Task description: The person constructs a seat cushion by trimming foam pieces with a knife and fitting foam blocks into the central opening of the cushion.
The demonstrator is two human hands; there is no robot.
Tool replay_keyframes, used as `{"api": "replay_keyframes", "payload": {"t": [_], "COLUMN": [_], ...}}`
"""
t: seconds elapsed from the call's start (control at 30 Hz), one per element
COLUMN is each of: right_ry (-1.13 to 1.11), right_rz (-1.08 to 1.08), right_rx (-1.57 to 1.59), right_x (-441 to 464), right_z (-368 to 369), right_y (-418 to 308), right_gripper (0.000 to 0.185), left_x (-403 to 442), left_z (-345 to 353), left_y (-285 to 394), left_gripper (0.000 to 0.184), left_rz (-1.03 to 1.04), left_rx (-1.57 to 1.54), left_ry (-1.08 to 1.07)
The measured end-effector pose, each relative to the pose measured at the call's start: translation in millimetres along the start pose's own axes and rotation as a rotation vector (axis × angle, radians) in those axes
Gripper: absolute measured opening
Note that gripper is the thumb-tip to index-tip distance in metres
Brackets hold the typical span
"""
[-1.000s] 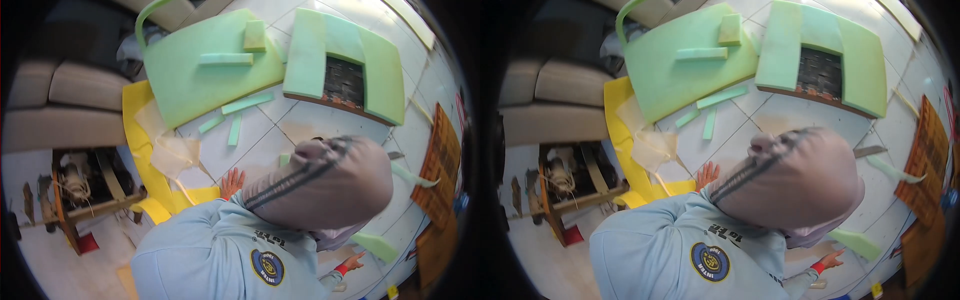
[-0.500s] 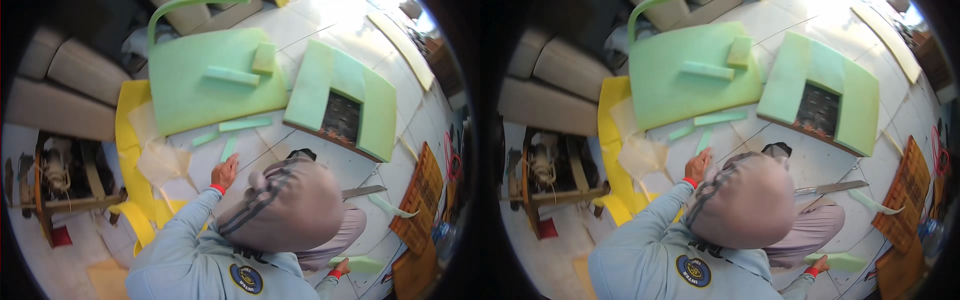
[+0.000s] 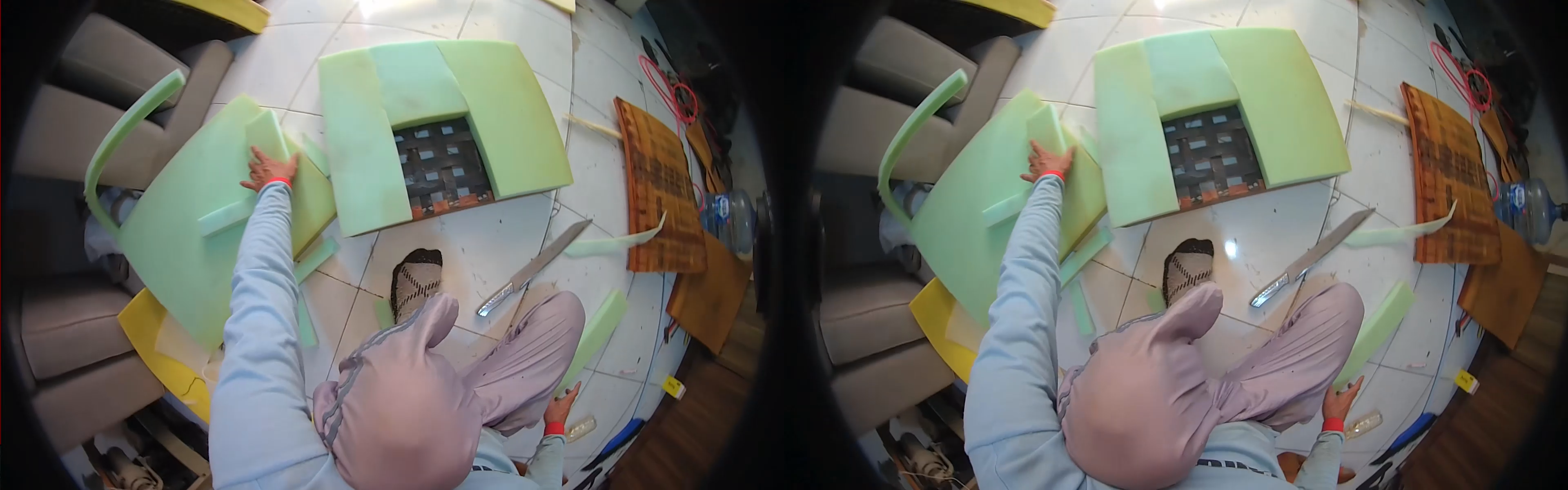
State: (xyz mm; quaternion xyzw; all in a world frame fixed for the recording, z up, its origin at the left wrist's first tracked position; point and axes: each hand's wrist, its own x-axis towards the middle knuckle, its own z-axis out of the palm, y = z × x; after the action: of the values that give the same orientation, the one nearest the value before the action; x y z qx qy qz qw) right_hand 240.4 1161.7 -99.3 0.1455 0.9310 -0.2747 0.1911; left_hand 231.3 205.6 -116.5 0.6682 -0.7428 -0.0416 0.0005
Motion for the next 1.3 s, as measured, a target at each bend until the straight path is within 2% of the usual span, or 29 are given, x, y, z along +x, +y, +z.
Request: {"api": "replay_keyframes", "payload": {"t": [0.07,0.13,0.17,0.23,0.27,0.3,0.37,0.4,0.47,0.6,0.67,0.77,0.87,0.9,1.0,1.2,1.3], "right_ry": [0.152,0.315,0.404,0.379,0.360,0.342,0.249,0.211,0.061,-0.159,-0.323,-0.234,-0.207,-0.176,-0.393,-0.246,-0.180], "right_rz": [-0.080,-0.190,-0.238,-0.177,-0.264,-0.384,-0.492,-0.577,-0.668,-0.720,-0.637,-0.602,-0.502,-0.555,-0.427,-0.376,-0.356], "right_rx": [-0.185,-0.264,-0.268,0.043,0.122,0.118,0.165,0.155,0.233,0.290,0.383,0.522,0.699,0.718,0.784,0.811,0.800], "right_x": [11.1,43.6,58.1,92.2,105.9,124.4,128.9,132.4,135.8,116.0,100.5,87.4,90.1,89.2,80.9,104.2,100.4], "right_z": [-17.8,-23.2,-28.2,-29.3,-24.9,-16.3,6.8,21.2,51.5,113.9,141.4,181.8,206.1,208.2,197.6,206.9,212.1], "right_y": [4.5,-5.9,-34.6,-96.6,-132.2,-158.6,-254.0,-289.8,-348.8,-436.0,-461.2,-479.9,-486.1,-488.4,-498.4,-493.1,-494.0], "right_gripper": [0.095,0.095,0.093,0.086,0.080,0.078,0.075,0.073,0.071,0.070,0.068,0.064,0.060,0.058,0.058,0.049,0.043], "left_x": [-6.6,-13.3,-26.8,-91.1,-124.7,-152.7,-197.6,-214.6,-229.5,-231.7,-234.7,-238.5,-233.7,-228.0,-225.4,-241.1,-242.3], "left_z": [-15.4,-10.3,-18.6,-50.6,-63.2,-72.8,-88.6,-87.1,-74.1,-61.6,-60.7,-59.1,-57.9,-54.6,-46.0,-45.7,-42.7], "left_y": [9.6,11.3,17.0,34.6,44.2,56.6,85.3,96.0,109.6,111.9,107.4,105.3,90.3,80.4,56.0,72.9,76.5], "left_gripper": [0.121,0.109,0.104,0.093,0.094,0.098,0.099,0.099,0.099,0.098,0.098,0.106,0.121,0.134,0.137,0.136,0.128], "left_rz": [-0.067,0.208,0.357,0.799,1.034,1.212,1.498,1.534,1.537,1.489,1.463,1.417,1.283,1.299,1.214,1.102,1.146], "left_rx": [-0.117,-0.621,-0.877,-1.055,-0.886,-0.818,-0.663,-0.525,-0.382,-0.311,-0.306,-0.308,-0.551,-0.521,-0.545,-0.502,-0.469], "left_ry": [0.048,0.286,0.393,0.183,0.198,0.104,-0.150,-0.195,-0.270,-0.252,-0.244,-0.241,-0.180,-0.182,-0.251,-0.264,-0.230]}}
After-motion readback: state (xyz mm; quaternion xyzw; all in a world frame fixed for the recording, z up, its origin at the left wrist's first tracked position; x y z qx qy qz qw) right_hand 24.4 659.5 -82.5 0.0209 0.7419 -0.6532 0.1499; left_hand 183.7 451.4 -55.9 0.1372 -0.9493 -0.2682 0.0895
